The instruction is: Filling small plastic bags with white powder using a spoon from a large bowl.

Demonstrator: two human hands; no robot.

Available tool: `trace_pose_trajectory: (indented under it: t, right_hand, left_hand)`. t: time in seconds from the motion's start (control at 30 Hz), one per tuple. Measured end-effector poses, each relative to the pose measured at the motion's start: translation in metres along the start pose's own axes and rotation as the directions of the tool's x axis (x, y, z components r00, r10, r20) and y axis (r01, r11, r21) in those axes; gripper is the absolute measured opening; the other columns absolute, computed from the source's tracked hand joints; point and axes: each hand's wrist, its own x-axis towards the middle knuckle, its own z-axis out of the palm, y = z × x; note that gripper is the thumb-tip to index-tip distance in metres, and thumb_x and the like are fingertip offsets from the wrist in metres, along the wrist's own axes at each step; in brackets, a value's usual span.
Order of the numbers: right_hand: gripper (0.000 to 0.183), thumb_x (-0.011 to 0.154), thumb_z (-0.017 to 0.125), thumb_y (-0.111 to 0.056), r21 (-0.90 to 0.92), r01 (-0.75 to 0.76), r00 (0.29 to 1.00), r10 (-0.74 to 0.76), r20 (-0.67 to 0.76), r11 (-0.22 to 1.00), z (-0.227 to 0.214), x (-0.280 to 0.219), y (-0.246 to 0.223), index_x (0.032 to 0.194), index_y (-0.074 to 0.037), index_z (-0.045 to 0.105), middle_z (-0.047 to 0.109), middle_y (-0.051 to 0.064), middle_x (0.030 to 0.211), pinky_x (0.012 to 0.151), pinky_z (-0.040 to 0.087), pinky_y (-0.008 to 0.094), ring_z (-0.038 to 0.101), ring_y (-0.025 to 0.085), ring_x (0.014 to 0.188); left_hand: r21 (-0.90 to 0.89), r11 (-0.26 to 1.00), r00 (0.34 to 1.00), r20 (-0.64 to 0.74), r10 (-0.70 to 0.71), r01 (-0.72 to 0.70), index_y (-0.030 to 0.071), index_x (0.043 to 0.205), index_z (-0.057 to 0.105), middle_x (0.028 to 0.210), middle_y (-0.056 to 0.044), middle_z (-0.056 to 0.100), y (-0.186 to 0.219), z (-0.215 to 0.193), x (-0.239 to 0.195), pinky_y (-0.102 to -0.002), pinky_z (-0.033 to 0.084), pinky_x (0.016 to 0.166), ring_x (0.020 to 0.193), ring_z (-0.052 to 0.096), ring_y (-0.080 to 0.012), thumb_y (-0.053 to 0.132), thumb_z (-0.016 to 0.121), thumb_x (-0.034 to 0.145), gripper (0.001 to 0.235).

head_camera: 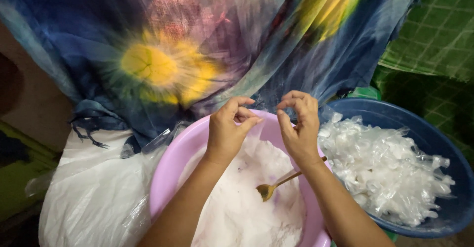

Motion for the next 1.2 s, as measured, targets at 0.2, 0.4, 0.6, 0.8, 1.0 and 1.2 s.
trace_pose_trajectory:
  t: [0.2, 0.4, 0.6, 0.8, 1.0, 1.2]
  right_hand:
    - [0.020, 0.094, 0.075, -0.024, 0.043, -0.095, 0.990, 0.090, 0.111, 0.995, 0.007, -0.004, 0.003, 0.079, -0.012, 0.073, 0.066, 0.008, 0.094, 0.092, 0.045, 0.041, 0.059, 0.029, 0.092]
    - [0.010, 0.087, 0.077, -0.012, 0.130, -0.145, 0.983, 0.129, 0.129, 0.981, 0.014, -0.005, 0.011, 0.077, -0.012, 0.077, 0.067, 0.008, 0.093, 0.093, 0.045, 0.040, 0.061, 0.027, 0.093]
    - [0.008, 0.088, 0.075, -0.007, 0.217, -0.187, 0.980, 0.168, 0.102, 0.958, 0.013, -0.003, 0.014, 0.080, -0.008, 0.077, 0.068, 0.010, 0.100, 0.094, 0.046, 0.040, 0.062, 0.026, 0.095]
    - [0.013, 0.088, 0.074, -0.009, 0.237, -0.163, 0.978, 0.126, 0.164, 0.958, 0.012, 0.001, 0.007, 0.075, -0.011, 0.076, 0.067, 0.010, 0.109, 0.100, 0.044, 0.041, 0.063, 0.028, 0.104]
    - [0.007, 0.087, 0.074, -0.007, 0.226, -0.154, 0.978, 0.115, 0.175, 0.962, 0.009, 0.000, 0.005, 0.079, -0.006, 0.074, 0.067, 0.015, 0.114, 0.102, 0.043, 0.045, 0.062, 0.032, 0.107]
    - [0.006, 0.085, 0.073, -0.003, 0.196, -0.167, 0.977, 0.136, 0.164, 0.966, 0.007, 0.001, 0.011, 0.078, -0.004, 0.074, 0.067, 0.018, 0.116, 0.101, 0.045, 0.044, 0.064, 0.034, 0.110]
  left_hand:
    - [0.187, 0.978, 0.994, -0.030, 0.102, -0.094, 0.019, 0.106, 0.073, 0.074, 0.002, 0.076, -0.001, 0.004, -0.004, -0.025, 0.058, 0.064, 0.066, 0.067, -0.0134, 0.020, 0.091, 0.071, 0.040]
    - [0.213, 0.942, 0.966, 0.033, 0.258, -0.259, 0.016, 0.114, 0.070, 0.087, -0.001, 0.075, 0.006, 0.004, -0.008, -0.029, 0.061, 0.074, 0.083, 0.072, -0.0202, 0.009, 0.089, 0.073, 0.046]
    - [-0.500, 0.817, 0.950, 0.254, -0.180, 0.288, 0.002, 0.127, 0.062, 0.106, -0.017, 0.076, -0.012, 0.025, -0.011, -0.026, 0.063, 0.083, 0.095, 0.074, -0.0183, 0.008, 0.090, 0.076, 0.059]
    - [-0.646, 0.534, 0.832, 0.337, -0.441, 0.545, 0.001, 0.106, 0.067, 0.087, -0.012, 0.074, 0.003, 0.019, -0.008, -0.032, 0.065, 0.071, 0.077, 0.077, -0.0199, 0.028, 0.075, 0.095, 0.030]
    - [-0.505, 0.726, 0.880, 0.178, -0.441, 0.466, 0.001, 0.096, 0.068, 0.081, -0.008, 0.071, -0.012, 0.020, -0.007, -0.023, 0.063, 0.068, 0.074, 0.073, -0.0121, 0.013, 0.078, 0.090, 0.017]
    - [0.078, 0.994, 0.990, -0.123, -0.071, 0.081, 0.007, 0.086, 0.071, 0.077, -0.012, 0.072, -0.012, -0.012, 0.010, -0.030, 0.061, 0.058, 0.071, 0.075, -0.0240, 0.012, 0.076, 0.088, 0.008]
